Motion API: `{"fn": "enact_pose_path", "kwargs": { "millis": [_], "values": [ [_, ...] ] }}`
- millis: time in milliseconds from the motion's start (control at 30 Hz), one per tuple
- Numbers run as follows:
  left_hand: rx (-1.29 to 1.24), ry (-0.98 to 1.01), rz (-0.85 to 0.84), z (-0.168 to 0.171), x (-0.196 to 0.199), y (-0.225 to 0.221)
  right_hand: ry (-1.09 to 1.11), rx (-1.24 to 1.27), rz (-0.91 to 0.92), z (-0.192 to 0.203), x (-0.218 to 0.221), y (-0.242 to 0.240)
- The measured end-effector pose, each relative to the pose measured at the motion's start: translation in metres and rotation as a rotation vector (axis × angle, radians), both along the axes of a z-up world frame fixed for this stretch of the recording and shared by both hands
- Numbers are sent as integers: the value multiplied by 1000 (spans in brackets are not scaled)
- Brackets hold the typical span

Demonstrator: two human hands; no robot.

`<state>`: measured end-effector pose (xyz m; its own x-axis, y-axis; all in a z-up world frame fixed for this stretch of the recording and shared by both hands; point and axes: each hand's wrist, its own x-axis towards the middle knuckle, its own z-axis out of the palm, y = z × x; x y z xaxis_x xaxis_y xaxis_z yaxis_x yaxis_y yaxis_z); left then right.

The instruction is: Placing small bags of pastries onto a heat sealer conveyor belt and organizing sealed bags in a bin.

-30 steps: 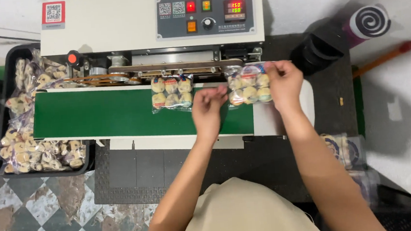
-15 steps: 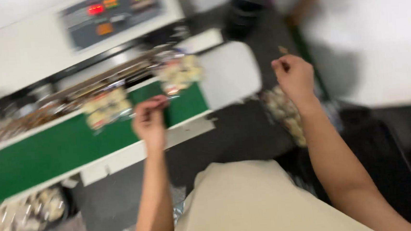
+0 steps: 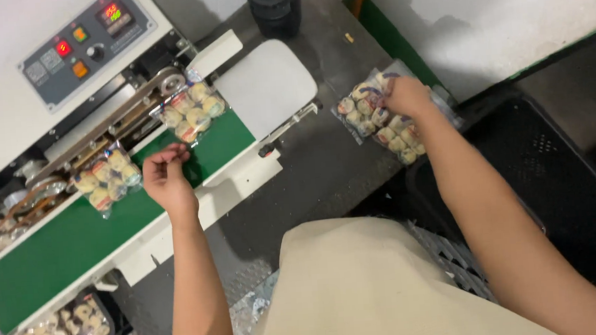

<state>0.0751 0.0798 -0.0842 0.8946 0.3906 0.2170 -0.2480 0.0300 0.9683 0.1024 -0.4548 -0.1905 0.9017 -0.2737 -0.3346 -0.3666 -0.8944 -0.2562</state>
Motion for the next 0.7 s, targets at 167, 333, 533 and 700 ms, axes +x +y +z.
{"fn": "enact_pose_path", "kwargs": {
  "millis": [167,333,533,700],
  "values": [
    [224,-123,73,10,-32,-12,-240,182,162,10,-5,10],
    [216,-15,-138,55,-88,-72,-289,332,254,128,-43,49],
    [139,238,-513,94,-96,-130,-231,853,355,243,-73,93],
    [-164,300,-555,122,-90,-154,-352,1117,514,274,-83,154]
  ]
}}
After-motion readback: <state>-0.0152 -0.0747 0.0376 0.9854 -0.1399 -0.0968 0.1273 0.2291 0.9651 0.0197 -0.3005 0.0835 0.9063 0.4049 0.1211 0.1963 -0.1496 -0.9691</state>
